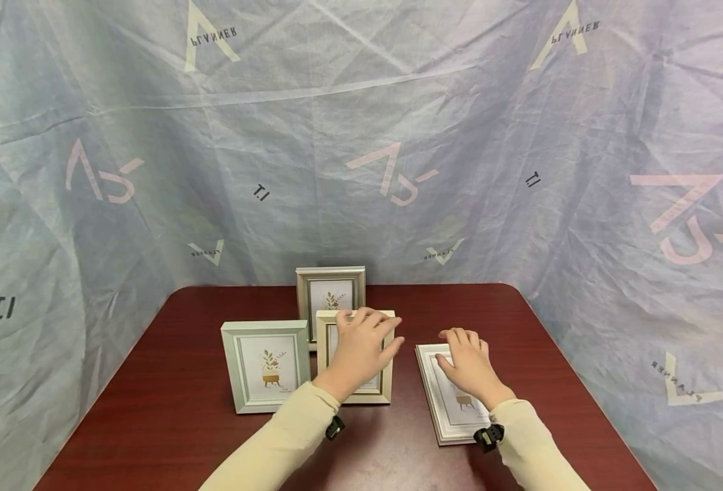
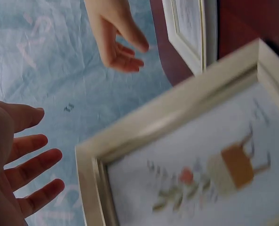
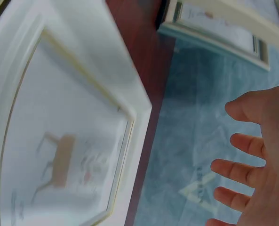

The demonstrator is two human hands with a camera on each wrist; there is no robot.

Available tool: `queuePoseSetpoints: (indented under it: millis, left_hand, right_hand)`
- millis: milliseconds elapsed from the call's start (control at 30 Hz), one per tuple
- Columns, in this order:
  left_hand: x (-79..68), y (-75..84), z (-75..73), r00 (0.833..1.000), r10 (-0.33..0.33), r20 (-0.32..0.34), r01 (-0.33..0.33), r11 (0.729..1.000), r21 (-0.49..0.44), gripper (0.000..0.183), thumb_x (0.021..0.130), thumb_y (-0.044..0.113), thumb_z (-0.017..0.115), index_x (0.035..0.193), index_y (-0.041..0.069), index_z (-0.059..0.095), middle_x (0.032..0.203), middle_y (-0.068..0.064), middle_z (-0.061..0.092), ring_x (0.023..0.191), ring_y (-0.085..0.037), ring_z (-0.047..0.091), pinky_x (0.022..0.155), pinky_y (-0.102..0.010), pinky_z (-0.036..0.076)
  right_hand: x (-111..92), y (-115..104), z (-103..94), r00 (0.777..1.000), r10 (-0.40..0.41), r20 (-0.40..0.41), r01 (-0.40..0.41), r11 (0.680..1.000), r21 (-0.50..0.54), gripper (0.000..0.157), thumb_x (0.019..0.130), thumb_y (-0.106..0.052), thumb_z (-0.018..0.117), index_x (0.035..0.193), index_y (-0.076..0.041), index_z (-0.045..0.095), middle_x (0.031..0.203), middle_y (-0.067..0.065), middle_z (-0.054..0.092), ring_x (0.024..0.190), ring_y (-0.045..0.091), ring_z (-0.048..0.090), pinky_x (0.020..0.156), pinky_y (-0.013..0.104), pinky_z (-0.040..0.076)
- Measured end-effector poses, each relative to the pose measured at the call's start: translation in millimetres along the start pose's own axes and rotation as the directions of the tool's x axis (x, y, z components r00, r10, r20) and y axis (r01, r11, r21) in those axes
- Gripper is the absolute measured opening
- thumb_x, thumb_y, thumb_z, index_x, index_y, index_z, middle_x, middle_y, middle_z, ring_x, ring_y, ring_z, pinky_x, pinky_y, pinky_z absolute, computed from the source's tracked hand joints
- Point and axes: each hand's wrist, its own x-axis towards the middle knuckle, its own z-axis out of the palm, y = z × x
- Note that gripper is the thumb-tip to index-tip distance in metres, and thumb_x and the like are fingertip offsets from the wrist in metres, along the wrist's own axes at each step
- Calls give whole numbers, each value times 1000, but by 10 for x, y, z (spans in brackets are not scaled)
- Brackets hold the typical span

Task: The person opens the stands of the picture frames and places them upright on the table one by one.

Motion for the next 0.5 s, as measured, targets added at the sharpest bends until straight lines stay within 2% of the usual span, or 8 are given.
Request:
queuePoseSetpoints:
  millis: [267,500]
  left_hand:
    - [-47,231,234,999,41,2,-41,999,-25,29,84,31,77,110,19,76,98,6,69,100,-18,60,88,-48,35]
    - [-164,332,381,998,41,50,-40,999,-24,32,82,33,78,112,21,76,98,9,68,98,-14,59,87,-45,35]
  right_hand:
    - [-57,272,-19,995,96,22,-96,995,-16,41,88,-17,70,123,0,57,121,21,54,115,47,42,87,63,30]
    - [-129,443,-19,970,222,95,-219,975,-48,49,90,-18,68,131,3,51,127,26,50,118,50,39,88,64,28]
